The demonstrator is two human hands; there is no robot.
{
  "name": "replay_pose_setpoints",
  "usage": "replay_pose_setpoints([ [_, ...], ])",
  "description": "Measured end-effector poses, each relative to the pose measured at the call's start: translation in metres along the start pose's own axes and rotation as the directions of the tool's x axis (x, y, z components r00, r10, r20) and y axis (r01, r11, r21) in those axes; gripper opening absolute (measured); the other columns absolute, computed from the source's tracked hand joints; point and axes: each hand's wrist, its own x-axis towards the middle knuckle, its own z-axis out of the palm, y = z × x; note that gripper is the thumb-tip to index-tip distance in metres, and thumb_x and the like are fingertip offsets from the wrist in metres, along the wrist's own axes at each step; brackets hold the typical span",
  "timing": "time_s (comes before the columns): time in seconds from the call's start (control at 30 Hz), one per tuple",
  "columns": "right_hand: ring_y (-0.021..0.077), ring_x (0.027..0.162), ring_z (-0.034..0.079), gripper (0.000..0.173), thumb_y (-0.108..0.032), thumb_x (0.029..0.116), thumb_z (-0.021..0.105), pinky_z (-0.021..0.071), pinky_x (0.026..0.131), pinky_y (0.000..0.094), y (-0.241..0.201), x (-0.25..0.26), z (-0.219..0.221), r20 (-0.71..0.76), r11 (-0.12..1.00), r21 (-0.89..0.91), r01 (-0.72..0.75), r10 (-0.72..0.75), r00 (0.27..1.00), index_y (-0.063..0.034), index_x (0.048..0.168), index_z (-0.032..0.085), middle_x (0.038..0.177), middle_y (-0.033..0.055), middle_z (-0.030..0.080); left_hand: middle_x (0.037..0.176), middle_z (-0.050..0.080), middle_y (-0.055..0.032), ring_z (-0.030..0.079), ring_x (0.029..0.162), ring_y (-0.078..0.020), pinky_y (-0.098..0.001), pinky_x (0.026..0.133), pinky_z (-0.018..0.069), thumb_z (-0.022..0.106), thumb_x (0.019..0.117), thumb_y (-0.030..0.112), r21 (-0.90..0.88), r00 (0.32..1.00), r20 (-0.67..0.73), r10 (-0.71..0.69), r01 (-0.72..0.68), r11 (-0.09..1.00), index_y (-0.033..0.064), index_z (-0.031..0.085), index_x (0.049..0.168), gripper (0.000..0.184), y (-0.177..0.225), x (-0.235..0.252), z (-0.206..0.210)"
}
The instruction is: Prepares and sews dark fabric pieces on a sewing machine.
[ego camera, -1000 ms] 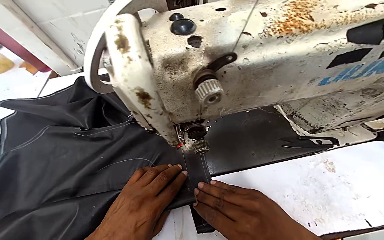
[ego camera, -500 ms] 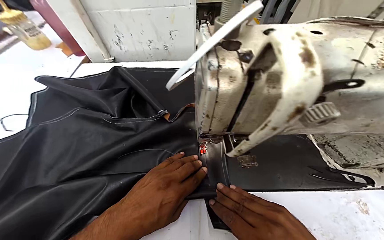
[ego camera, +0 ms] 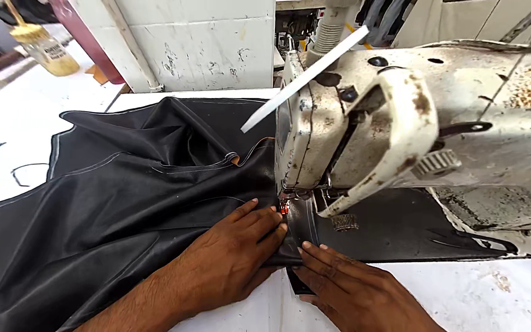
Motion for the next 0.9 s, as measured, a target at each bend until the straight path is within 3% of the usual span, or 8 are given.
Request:
replay_pose_setpoints([
  [0.13, 0.0172, 0.135, 0.058, 0.037, -0.039, 0.1071, 0.053, 0.0455, 0.115, 0.0324, 0.000, -0.018, -0.006, -0.010, 0.996, 0.086, 0.015, -0.015, 1.000, -0.0114, 0.124, 0.071, 0.137, 0.0039, 0.068, 0.126, 0.070, -0.0115, 0.064, 0.125, -0.0261, -0.0428, 0.109, 0.0502, 0.043, 0.1073, 0.008, 0.027, 0.986, -0.101, 0.130, -0.128, 0.991, 0.0046, 0.065, 0.125, 0.029, 0.032, -0.018, -0.003],
  [0.23, 0.0185, 0.134, 0.059, 0.035, -0.036, 0.1070, 0.054, 0.0467, 0.114, 0.0332, 0.001, -0.027, -0.006, -0.058, 0.993, 0.106, 0.052, -0.046, 0.997, -0.0096, 0.122, 0.071, 0.134, 0.0047, 0.069, 0.126, 0.070, -0.0120, 0.067, 0.118, -0.0245, -0.0379, 0.101, 0.0523, 0.044, 0.1061, 0.003, 0.102, 0.987, -0.090, 0.136, -0.127, 0.987, 0.0052, 0.061, 0.131, 0.030, 0.045, -0.027, -0.007],
  [0.43, 0.0184, 0.128, 0.063, 0.031, -0.033, 0.1072, 0.054, 0.0499, 0.111, 0.0322, 0.000, -0.024, -0.003, -0.126, 0.988, 0.148, 0.039, -0.021, 0.992, -0.0085, 0.113, 0.074, 0.126, 0.0056, 0.073, 0.145, 0.059, -0.0134, 0.063, 0.126, -0.0265, -0.0395, 0.104, 0.0516, 0.040, 0.1053, 0.001, 0.145, 1.000, 0.030, 0.001, -0.005, 0.989, 0.0077, 0.047, 0.149, 0.045, 0.041, -0.023, -0.026],
  [0.53, 0.0175, 0.127, 0.064, 0.031, -0.032, 0.1073, 0.054, 0.0503, 0.110, 0.0310, 0.001, -0.022, -0.001, -0.145, 0.985, 0.166, 0.037, -0.013, 0.989, -0.0088, 0.111, 0.074, 0.124, 0.0048, 0.074, 0.134, 0.067, -0.0101, 0.068, 0.113, -0.0230, -0.0361, 0.092, 0.0550, 0.042, 0.1051, 0.004, 0.114, 0.994, -0.081, 0.075, -0.066, 0.991, 0.0114, 0.055, 0.140, 0.038, 0.021, -0.027, -0.027],
  [0.63, 0.0173, 0.125, 0.065, 0.031, -0.032, 0.1071, 0.054, 0.0511, 0.109, 0.0304, 0.001, -0.022, 0.000, -0.157, 0.986, 0.161, 0.033, -0.008, 0.988, -0.0091, 0.110, 0.075, 0.120, 0.0043, 0.075, 0.124, 0.071, -0.0066, 0.068, 0.100, -0.0220, -0.0354, 0.079, 0.0523, 0.042, 0.1061, 0.006, 0.094, 0.988, -0.029, 0.151, -0.148, 0.984, 0.0147, 0.058, 0.138, 0.037, 0.016, -0.030, -0.033],
  [0.73, 0.0171, 0.125, 0.065, 0.031, -0.032, 0.1074, 0.054, 0.0516, 0.108, 0.0302, 0.002, -0.023, 0.001, -0.160, 0.987, 0.157, 0.031, -0.006, 0.987, -0.0095, 0.109, 0.075, 0.121, 0.0039, 0.075, 0.093, 0.067, -0.0059, 0.059, 0.077, -0.0223, -0.0361, 0.065, 0.0434, 0.042, 0.1059, 0.007, 0.094, 0.982, 0.004, 0.191, -0.190, 0.977, 0.0153, 0.064, 0.134, 0.036, 0.018, -0.029, -0.033],
  [0.83, 0.0168, 0.125, 0.065, 0.032, -0.032, 0.1077, 0.053, 0.0522, 0.108, 0.0305, 0.002, -0.022, 0.002, -0.164, 0.987, 0.157, 0.029, -0.003, 0.986, -0.0104, 0.110, 0.075, 0.124, 0.0032, 0.074, 0.088, 0.062, -0.0034, 0.057, 0.077, -0.0201, -0.0348, 0.067, 0.0429, 0.044, 0.1048, 0.009, 0.059, 0.977, 0.027, 0.211, -0.212, 0.975, 0.0145, 0.069, 0.113, 0.027, 0.015, -0.027, -0.031],
  [0.9, 0.0168, 0.125, 0.065, 0.031, -0.032, 0.1077, 0.053, 0.0520, 0.108, 0.0305, 0.002, -0.022, 0.002, -0.163, 0.988, 0.153, 0.033, -0.008, 0.987, -0.0103, 0.109, 0.075, 0.124, 0.0034, 0.074, 0.107, 0.069, -0.0056, 0.064, 0.097, -0.0208, -0.0344, 0.083, 0.0509, 0.044, 0.1041, 0.006, -0.005, 0.974, 0.051, 0.220, -0.220, 0.975, 0.0107, 0.069, 0.109, 0.026, 0.013, -0.028, -0.031],
])
